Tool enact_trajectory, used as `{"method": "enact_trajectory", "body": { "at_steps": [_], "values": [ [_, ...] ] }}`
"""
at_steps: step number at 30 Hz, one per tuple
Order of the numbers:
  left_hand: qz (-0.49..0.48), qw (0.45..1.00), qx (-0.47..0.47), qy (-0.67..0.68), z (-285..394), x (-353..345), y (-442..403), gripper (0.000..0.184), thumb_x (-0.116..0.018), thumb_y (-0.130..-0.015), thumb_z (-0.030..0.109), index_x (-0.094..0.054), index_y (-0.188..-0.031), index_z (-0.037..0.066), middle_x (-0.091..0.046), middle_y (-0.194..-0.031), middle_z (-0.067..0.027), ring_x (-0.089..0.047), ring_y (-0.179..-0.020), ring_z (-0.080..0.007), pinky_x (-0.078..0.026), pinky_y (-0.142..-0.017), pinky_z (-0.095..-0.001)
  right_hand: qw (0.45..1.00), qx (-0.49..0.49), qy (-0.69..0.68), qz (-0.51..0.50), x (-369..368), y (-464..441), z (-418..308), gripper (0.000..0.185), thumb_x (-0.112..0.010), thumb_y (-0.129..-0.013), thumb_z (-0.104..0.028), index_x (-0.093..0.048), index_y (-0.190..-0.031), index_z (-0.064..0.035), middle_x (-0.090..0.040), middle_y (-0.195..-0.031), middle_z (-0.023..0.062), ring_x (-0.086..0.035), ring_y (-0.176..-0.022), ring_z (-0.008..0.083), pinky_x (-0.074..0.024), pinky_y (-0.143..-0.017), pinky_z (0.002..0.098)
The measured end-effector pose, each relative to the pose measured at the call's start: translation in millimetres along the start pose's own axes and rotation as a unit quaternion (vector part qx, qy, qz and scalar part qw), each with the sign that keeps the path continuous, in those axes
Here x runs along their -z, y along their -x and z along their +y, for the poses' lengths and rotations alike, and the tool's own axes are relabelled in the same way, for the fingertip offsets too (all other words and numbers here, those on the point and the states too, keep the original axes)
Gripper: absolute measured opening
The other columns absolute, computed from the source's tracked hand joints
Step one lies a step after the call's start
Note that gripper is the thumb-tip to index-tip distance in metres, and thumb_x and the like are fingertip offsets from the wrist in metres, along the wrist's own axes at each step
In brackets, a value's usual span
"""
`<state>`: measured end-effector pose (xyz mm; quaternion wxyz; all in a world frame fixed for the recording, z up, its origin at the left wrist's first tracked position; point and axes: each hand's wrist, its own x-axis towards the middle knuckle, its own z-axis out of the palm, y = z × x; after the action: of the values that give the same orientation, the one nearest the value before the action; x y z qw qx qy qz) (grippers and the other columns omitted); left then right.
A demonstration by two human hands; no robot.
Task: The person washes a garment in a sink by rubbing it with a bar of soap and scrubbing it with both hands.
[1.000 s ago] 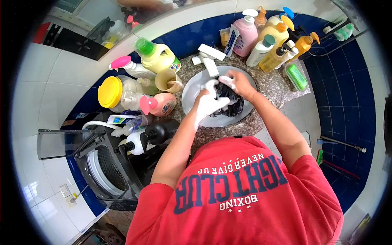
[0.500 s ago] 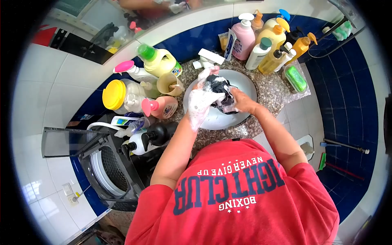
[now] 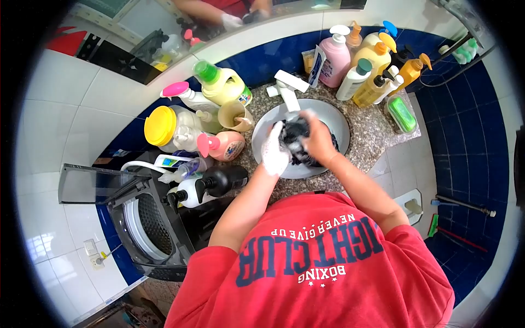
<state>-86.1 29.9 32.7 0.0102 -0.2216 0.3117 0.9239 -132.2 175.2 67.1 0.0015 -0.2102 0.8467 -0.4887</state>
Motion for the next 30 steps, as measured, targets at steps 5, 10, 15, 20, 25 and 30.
{"method": "enact_trajectory", "body": {
  "at_steps": [5,10,15,20,25,30],
  "values": [
    [-0.360,0.909,0.142,0.156,-42,54,-55,0.042,-0.038,-0.094,0.043,-0.057,-0.106,0.007,-0.060,-0.107,-0.0127,-0.059,-0.101,-0.0269,-0.048,-0.092,-0.0400,0.976,0.142,0.131,-0.098,-17,22,-26,0.032,-0.070,-0.066,-0.014,-0.064,-0.098,-0.0146,-0.062,-0.097,0.0148,-0.063,-0.085,0.0364,-0.0521,-0.071,0.0441],
    [-0.054,0.997,0.055,-0.032,-6,-41,4,0.038,-0.043,-0.098,0.041,-0.055,-0.117,0.010,-0.062,-0.104,-0.0085,-0.062,-0.094,-0.0215,-0.052,-0.085,-0.0383,0.996,-0.033,0.087,0.001,-20,-6,25,0.029,-0.061,-0.085,-0.034,-0.064,-0.092,-0.0055,-0.065,-0.080,0.0193,-0.062,-0.077,0.0404,-0.0498,-0.069,0.0483],
    [-0.050,0.993,0.109,0.017,1,-36,7,0.041,-0.042,-0.098,0.042,-0.055,-0.116,0.008,-0.061,-0.107,-0.0098,-0.061,-0.095,-0.0252,-0.051,-0.087,-0.0425,0.993,-0.074,0.080,-0.034,-18,-1,-7,0.024,-0.062,-0.083,-0.025,-0.065,-0.096,-0.0049,-0.064,-0.085,0.0226,-0.061,-0.083,0.0430,-0.0492,-0.072,0.0476],
    [-0.257,0.946,0.074,0.180,-49,45,-55,0.048,-0.037,-0.096,0.049,-0.055,-0.117,0.009,-0.058,-0.109,-0.0091,-0.056,-0.101,-0.0235,-0.047,-0.091,-0.0366,0.994,0.031,0.091,-0.050,-27,12,-20,0.026,-0.062,-0.081,-0.027,-0.066,-0.096,-0.0049,-0.065,-0.082,0.0238,-0.063,-0.080,0.0408,-0.0505,-0.073,0.0467],
    [-0.085,0.979,-0.043,-0.179,-4,-39,2,0.027,-0.047,-0.097,0.028,-0.059,-0.112,0.009,-0.063,-0.101,-0.0055,-0.062,-0.092,-0.0153,-0.050,-0.079,-0.0280,0.981,-0.193,0.019,0.009,-19,-16,76,0.026,-0.059,-0.085,-0.023,-0.062,-0.100,-0.0030,-0.065,-0.088,0.0257,-0.062,-0.086,0.0421,-0.0489,-0.076,0.0443],
    [-0.029,0.996,0.080,0.031,5,-19,-6,0.023,-0.053,-0.094,0.018,-0.059,-0.110,0.002,-0.064,-0.105,-0.0115,-0.064,-0.093,-0.0208,-0.054,-0.080,-0.0370,0.995,0.021,-0.093,-0.018,-12,-8,30,0.024,-0.066,-0.082,-0.025,-0.064,-0.099,-0.0091,-0.066,-0.098,0.0167,-0.062,-0.092,0.0366,-0.0480,-0.080,0.0412]
  ]
}}
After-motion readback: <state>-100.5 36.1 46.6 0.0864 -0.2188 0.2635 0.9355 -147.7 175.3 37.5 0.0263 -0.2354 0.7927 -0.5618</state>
